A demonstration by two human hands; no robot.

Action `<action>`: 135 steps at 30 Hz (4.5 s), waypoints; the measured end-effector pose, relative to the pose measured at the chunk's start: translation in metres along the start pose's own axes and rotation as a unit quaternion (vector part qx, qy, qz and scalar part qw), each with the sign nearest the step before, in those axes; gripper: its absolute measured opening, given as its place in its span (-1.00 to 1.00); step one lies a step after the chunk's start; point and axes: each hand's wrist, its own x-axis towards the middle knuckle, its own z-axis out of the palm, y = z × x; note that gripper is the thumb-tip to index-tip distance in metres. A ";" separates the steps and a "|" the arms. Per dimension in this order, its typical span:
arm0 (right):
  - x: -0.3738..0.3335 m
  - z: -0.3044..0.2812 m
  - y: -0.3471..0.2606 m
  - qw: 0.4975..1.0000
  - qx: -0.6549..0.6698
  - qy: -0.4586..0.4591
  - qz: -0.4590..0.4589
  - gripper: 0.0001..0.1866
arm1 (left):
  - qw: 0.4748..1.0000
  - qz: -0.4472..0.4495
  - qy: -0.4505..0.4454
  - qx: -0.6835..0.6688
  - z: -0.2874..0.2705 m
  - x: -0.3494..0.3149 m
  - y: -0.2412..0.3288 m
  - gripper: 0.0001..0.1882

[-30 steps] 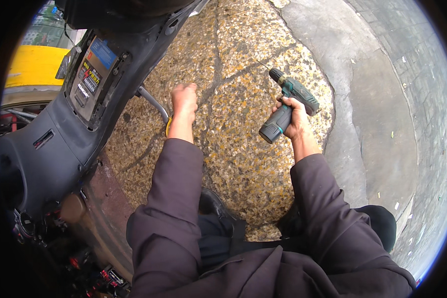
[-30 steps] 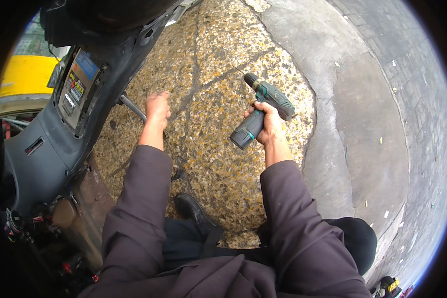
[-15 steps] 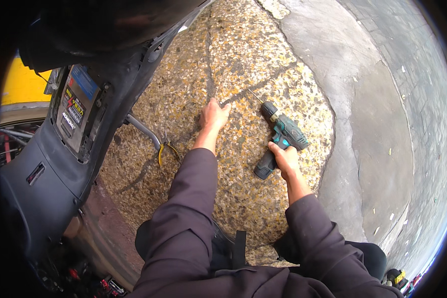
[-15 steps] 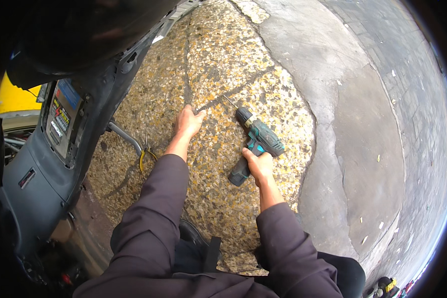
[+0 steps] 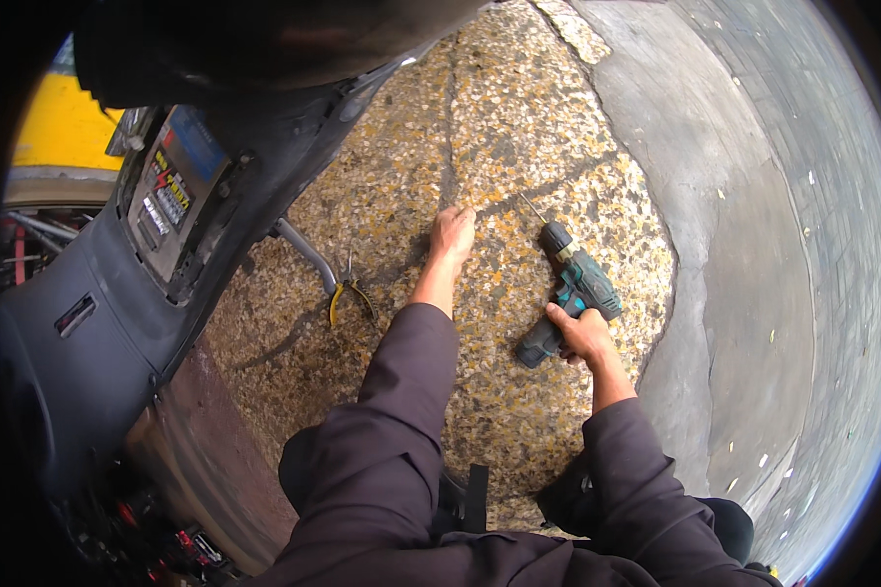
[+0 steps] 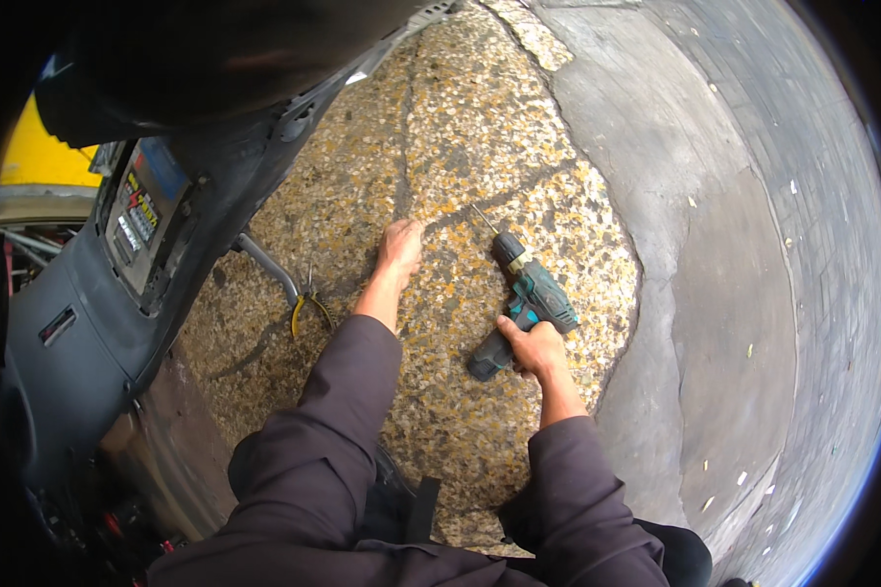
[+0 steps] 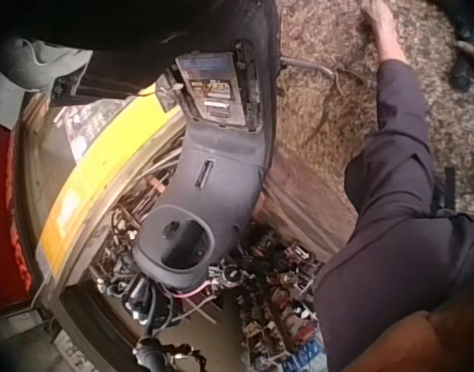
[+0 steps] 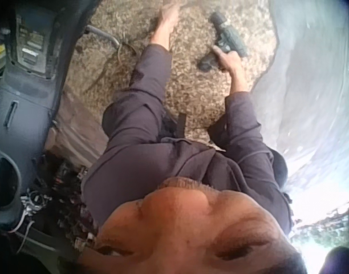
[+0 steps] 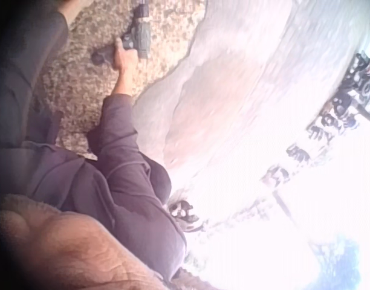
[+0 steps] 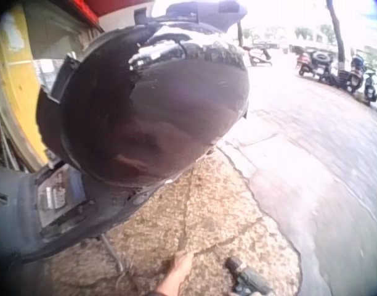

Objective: The person uses a cordless drill to remove screws from a scooter's body panels and seat. They detach the front fairing, then the seat cover, exposing the battery and internal wiring. The removed panels are set aside on the ground.

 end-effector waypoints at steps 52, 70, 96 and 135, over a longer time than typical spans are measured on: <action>-0.296 -0.166 -0.391 0.528 -0.371 0.266 -0.716 -0.48 | 0.883 0.393 0.253 0.043 -0.228 -0.230 0.317 -0.57; -0.300 -0.167 -0.389 0.538 -0.382 0.245 -0.711 -0.52 | 0.905 0.378 0.193 -0.019 -0.229 -0.228 0.305 -0.60; -0.325 -0.102 -0.396 0.495 -0.475 0.252 -0.682 -0.75 | 0.851 0.410 0.324 -0.051 -0.229 -0.237 0.292 -0.56; -0.318 -0.098 -0.418 0.557 -0.414 0.182 -0.696 -0.86 | 0.722 0.040 0.354 -0.593 -0.245 -0.149 0.291 -0.87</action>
